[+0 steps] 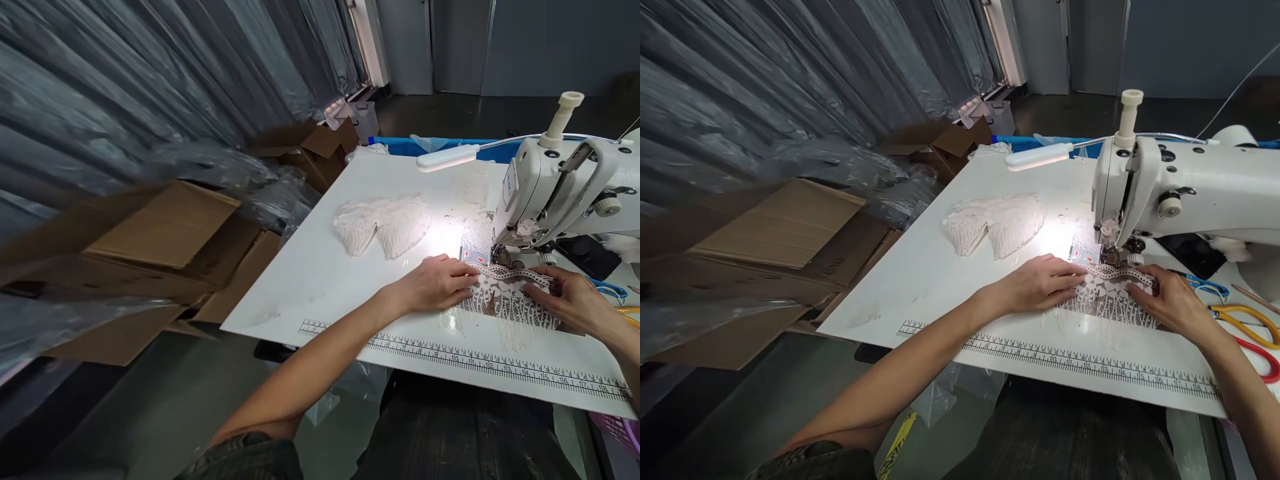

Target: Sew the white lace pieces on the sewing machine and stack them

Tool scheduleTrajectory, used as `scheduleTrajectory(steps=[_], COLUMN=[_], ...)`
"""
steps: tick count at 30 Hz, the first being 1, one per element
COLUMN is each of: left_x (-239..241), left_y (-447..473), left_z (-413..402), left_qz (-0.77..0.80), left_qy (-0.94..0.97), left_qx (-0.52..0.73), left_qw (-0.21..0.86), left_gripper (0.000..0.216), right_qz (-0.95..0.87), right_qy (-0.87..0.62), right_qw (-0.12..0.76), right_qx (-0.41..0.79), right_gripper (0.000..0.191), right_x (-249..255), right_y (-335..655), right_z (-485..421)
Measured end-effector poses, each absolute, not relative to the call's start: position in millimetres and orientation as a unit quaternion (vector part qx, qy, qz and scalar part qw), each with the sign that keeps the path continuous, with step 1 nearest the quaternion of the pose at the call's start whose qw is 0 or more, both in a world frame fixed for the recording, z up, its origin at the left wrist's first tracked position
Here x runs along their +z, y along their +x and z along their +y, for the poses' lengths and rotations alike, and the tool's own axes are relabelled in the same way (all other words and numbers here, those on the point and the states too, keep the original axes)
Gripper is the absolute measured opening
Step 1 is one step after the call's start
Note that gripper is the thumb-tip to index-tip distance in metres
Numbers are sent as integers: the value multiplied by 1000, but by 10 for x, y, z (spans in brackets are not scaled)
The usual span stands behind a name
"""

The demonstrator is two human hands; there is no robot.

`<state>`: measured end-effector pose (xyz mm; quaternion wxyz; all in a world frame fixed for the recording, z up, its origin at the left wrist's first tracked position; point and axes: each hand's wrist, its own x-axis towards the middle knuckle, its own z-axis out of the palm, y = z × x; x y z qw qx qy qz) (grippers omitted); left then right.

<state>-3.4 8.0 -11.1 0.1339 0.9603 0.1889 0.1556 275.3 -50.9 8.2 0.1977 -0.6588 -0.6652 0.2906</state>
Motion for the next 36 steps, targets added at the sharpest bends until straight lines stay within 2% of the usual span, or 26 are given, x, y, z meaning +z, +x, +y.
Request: scheduleTrajectory(steps=[3, 7, 10, 14, 15, 17, 19, 22, 25, 31, 36], left_x=[-115, -103, -43, 74, 95, 121, 124, 103, 80, 62, 38], left_y=[-32, -28, -24, -31, -34, -44, -59, -89, -107, -121, -153], left_z=[12, -18, -54, -119, -127, -131, -118, -85, -56, -10, 51], left_qz=[199, 214, 281, 329, 340, 387, 437, 460, 460, 467, 481], left_qy=[965, 953, 893, 765, 751, 751, 761, 757, 757, 752, 727], left_qx=[150, 191, 260, 240, 220, 185, 167, 170, 179, 176, 209], left_qw=[86, 100, 237, 498, 522, 502, 450, 432, 427, 430, 443], left_gripper=[27, 36, 49, 62, 64, 68, 63, 54, 50, 51, 50], right_qz=[-656, -571, -498, -478, -488, -515, -555, -672, -785, -880, -879], right_qy=[-673, -673, -641, -578, -553, -524, -542, -590, -539, -431, -438], right_qw=[197, 301, 371, 375, 368, 355, 350, 297, 246, 200, 187], right_qx=[279, 361, 452, 545, 566, 579, 525, 335, 184, 5, -39], right_gripper=[42, 53, 60, 69, 70, 72, 70, 54, 39, 39, 41], right_x=[93, 74, 101, 183, 193, 183, 133, 38, -34, -173, -272], right_y=[2777, 2669, 2441, 2114, 2069, 2051, 2124, 2315, 2451, 2439, 2389], right_z=[-519, -530, -546, -578, -580, -570, -544, -501, -483, -466, -454])
